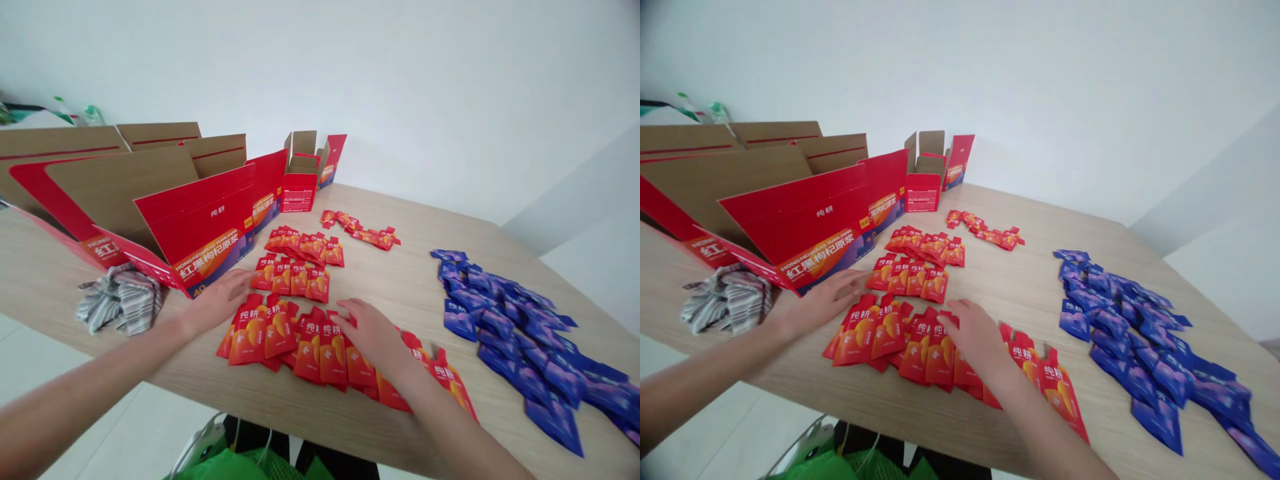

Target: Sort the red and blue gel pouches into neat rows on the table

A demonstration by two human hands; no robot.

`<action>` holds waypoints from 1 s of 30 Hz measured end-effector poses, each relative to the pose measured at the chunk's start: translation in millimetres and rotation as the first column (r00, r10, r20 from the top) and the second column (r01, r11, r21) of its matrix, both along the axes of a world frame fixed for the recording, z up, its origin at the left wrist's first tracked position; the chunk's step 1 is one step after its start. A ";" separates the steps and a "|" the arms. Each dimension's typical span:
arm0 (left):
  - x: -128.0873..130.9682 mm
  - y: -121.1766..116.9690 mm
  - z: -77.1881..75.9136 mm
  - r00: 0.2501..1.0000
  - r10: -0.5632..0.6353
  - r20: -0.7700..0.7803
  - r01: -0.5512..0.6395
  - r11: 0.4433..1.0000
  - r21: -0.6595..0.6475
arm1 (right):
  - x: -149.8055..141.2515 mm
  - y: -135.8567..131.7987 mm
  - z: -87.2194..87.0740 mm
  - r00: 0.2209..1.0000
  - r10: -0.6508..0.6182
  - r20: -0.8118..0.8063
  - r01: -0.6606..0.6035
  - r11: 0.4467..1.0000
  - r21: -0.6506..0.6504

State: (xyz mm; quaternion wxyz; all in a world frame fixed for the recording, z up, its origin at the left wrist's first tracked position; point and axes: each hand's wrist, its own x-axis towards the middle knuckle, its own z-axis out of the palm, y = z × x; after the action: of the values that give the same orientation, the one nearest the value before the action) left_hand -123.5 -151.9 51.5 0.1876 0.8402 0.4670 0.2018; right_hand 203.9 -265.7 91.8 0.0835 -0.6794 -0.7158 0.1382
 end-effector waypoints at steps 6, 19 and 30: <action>1.3 -53.9 -8.4 0.900 0.427 -0.086 -0.420 0.797 -0.435 | -40.5 -52.4 -18.7 0.955 0.251 -0.155 -0.250 0.968 0.028; 4.9 -80.8 33.0 0.779 0.550 0.302 -0.077 0.562 -0.824 | -92.6 -52.2 -52.8 0.890 0.405 -0.209 -0.417 0.909 -0.014; 86.9 45.5 37.6 0.824 0.480 0.302 -0.219 0.760 -0.611 | -91.9 -52.0 -51.5 0.889 0.383 -0.252 -0.397 0.918 -0.004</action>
State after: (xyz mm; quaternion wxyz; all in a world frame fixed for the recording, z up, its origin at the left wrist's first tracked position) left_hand -36.6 -106.4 89.1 0.4798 0.5756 0.6021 0.2755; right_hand 111.9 -317.7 40.3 0.1231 -0.5014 -0.8175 0.2552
